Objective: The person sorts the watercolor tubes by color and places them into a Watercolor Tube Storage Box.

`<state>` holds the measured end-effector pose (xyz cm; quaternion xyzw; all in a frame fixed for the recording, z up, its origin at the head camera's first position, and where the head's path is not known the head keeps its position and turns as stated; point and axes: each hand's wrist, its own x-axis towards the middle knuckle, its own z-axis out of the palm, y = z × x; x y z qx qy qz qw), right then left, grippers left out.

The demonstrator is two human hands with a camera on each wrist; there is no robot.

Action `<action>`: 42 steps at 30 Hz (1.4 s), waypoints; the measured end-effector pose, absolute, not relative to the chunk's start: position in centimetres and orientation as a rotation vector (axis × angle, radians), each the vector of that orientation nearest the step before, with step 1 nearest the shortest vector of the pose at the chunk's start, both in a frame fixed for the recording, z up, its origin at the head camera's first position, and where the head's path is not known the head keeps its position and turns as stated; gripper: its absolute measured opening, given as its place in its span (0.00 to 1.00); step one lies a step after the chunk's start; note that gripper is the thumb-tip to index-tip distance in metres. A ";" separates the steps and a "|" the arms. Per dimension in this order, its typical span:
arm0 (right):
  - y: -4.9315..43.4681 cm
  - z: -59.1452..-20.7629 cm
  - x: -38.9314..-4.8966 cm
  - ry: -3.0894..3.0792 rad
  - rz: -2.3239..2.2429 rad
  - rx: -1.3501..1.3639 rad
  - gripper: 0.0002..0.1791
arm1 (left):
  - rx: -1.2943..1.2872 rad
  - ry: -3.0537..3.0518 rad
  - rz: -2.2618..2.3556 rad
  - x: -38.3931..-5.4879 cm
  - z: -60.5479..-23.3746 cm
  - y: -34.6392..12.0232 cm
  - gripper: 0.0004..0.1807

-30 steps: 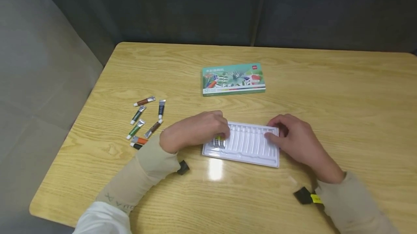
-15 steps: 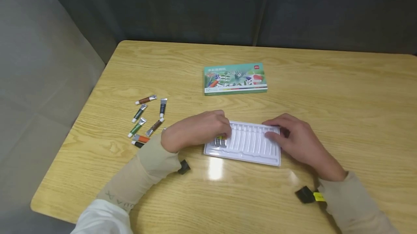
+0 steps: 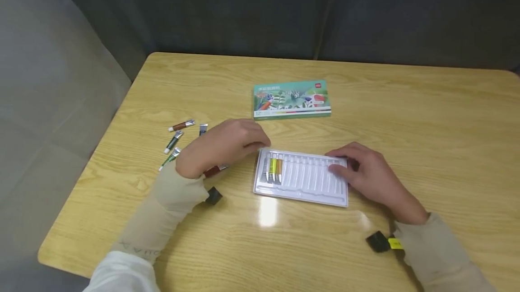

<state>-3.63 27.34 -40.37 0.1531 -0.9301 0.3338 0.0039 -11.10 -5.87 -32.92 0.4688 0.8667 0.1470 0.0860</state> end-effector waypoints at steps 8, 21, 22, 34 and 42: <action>27.4 -40.4 -4.0 -2.937 1.028 0.465 0.15 | 1.116 2.673 0.414 -11.5 -32.2 -11.3 0.11; 27.4 -40.4 -4.1 -2.959 1.066 0.423 0.14 | 0.952 2.666 0.343 -10.3 -32.4 -15.6 0.05; 27.4 -40.4 -4.1 -2.960 1.066 0.422 0.14 | 0.948 2.666 0.334 -10.2 -32.3 -15.8 0.05; 27.8 -40.3 -3.5 -2.970 1.040 0.403 0.15 | 0.650 2.407 0.273 -9.3 -32.3 -17.4 0.05; 27.5 -40.4 -3.5 -2.942 1.062 0.417 0.15 | 0.488 2.373 0.168 -9.0 -32.4 -17.3 0.11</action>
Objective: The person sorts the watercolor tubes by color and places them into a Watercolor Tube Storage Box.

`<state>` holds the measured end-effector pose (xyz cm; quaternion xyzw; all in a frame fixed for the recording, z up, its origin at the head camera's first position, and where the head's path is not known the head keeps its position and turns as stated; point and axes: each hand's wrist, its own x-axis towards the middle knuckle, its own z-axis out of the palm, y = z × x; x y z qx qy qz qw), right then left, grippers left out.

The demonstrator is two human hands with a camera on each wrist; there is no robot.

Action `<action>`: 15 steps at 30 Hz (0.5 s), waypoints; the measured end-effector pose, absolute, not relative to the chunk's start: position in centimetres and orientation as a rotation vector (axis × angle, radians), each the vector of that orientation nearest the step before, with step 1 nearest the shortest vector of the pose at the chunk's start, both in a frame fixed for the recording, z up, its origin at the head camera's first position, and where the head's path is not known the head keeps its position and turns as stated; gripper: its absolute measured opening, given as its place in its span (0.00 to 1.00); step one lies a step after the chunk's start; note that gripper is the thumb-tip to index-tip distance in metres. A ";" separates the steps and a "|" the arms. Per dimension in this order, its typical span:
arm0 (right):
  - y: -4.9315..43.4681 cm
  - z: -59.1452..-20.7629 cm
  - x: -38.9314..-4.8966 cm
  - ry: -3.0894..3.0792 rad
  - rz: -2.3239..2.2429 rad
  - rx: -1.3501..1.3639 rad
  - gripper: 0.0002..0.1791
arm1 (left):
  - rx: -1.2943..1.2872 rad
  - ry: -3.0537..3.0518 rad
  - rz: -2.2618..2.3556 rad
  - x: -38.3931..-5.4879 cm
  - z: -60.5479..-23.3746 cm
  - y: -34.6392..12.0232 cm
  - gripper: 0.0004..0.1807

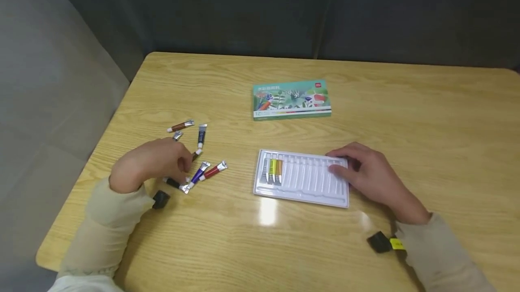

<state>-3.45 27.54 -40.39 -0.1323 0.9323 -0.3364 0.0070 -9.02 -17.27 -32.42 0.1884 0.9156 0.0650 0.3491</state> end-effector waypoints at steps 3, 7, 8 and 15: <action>27.5 -40.4 -3.5 2.914 -1.047 -0.406 0.15 | 0.490 2.367 0.143 -8.9 -32.5 -17.2 0.11; 27.5 -40.4 -3.5 2.920 -1.038 -0.410 0.15 | 0.567 2.361 0.152 -8.9 -32.7 -17.2 0.07; 27.5 -40.4 -3.5 2.922 -1.037 -0.413 0.15 | 0.606 2.362 0.160 -8.9 -32.7 -17.2 0.07; 27.5 -40.4 -3.5 2.920 -1.036 -0.405 0.15 | 0.821 2.348 0.312 -9.0 -32.9 -16.9 0.07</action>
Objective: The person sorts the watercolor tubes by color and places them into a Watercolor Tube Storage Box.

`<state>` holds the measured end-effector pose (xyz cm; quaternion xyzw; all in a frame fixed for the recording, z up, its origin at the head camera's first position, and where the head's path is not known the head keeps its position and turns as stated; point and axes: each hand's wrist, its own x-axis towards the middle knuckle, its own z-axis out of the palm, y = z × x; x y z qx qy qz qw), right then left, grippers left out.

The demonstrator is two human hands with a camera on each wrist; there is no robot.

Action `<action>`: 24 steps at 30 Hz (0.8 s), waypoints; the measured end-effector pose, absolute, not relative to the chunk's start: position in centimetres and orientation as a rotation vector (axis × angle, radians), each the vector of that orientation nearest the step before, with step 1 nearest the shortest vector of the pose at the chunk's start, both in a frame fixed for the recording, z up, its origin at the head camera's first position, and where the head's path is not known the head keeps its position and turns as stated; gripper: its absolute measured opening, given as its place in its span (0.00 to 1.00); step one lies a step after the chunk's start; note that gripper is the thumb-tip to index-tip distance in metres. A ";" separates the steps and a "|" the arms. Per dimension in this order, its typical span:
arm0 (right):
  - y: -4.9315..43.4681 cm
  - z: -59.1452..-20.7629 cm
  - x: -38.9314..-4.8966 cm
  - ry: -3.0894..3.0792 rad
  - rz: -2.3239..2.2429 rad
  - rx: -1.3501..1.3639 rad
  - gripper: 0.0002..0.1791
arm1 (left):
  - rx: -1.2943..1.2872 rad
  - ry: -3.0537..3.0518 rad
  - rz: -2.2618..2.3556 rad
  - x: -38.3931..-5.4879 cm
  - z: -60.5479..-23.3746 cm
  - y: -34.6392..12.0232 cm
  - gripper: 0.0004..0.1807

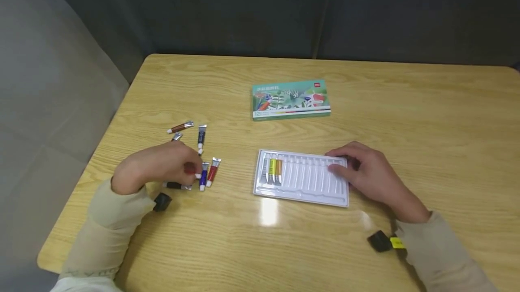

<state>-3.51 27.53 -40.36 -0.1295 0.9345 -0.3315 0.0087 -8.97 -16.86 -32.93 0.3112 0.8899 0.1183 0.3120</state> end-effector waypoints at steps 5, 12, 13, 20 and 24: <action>27.5 -40.3 -3.5 2.914 -1.033 -0.395 0.14 | 0.872 2.372 0.348 -8.9 -32.9 -16.4 0.07; 27.5 -40.1 -3.4 2.915 -1.030 -0.388 0.14 | 0.938 2.397 0.375 -8.9 -33.0 -15.5 0.08; 27.5 -40.1 -3.3 2.915 -1.031 -0.386 0.14 | 0.957 2.403 0.386 -8.9 -33.1 -15.3 0.08; 27.5 -39.9 -3.3 2.909 -1.033 -0.387 0.14 | 0.981 2.411 0.485 -9.0 -33.6 -13.7 0.15; 27.5 -39.9 -3.3 2.906 -1.034 -0.390 0.14 | 1.045 2.454 0.488 -9.0 -33.9 -12.3 0.15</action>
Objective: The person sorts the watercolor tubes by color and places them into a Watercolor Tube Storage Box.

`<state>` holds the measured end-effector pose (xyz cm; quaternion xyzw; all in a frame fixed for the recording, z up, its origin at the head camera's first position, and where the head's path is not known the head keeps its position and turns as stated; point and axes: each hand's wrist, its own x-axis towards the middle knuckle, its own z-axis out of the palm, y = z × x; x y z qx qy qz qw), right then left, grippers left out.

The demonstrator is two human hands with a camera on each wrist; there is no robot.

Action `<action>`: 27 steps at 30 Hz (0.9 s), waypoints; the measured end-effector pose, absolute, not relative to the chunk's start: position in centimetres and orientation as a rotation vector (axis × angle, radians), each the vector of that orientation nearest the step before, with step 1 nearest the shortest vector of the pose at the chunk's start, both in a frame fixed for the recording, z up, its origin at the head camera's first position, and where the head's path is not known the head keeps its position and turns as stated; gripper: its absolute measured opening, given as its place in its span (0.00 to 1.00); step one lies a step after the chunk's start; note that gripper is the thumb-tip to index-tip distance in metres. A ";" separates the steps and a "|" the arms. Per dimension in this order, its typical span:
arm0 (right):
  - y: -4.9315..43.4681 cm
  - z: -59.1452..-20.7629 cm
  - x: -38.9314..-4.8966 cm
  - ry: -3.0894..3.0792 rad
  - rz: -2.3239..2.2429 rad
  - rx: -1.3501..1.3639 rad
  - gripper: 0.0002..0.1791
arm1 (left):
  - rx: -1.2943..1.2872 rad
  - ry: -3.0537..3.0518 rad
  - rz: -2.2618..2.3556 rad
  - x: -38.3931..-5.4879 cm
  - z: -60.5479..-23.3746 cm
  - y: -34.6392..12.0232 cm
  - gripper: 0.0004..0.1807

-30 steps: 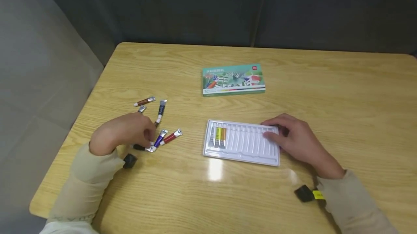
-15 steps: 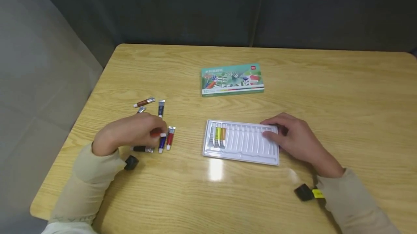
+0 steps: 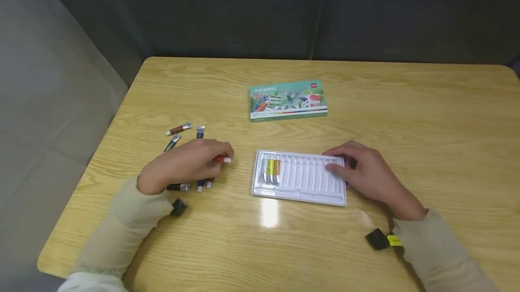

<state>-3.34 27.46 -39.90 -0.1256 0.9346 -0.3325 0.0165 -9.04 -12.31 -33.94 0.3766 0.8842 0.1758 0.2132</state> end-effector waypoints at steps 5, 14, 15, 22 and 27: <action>27.4 -39.9 -3.4 2.907 -1.027 -0.400 0.14 | 1.167 2.525 0.473 -9.1 -34.3 -10.8 0.11; 27.3 -39.7 -3.5 2.911 -1.011 -0.393 0.14 | 1.294 2.534 0.492 -9.1 -34.5 -8.3 0.08; 27.3 -39.7 -3.5 2.912 -1.011 -0.392 0.14 | 1.299 2.533 0.488 -9.0 -34.5 -8.0 0.08; 27.4 -39.8 -3.4 2.910 -1.002 -0.376 0.14 | 1.368 2.571 0.496 -8.9 -34.3 -5.8 0.10; 27.5 -39.7 -3.3 2.898 -1.014 -0.337 0.15 | 1.330 2.580 0.469 -8.7 -34.4 -4.3 0.12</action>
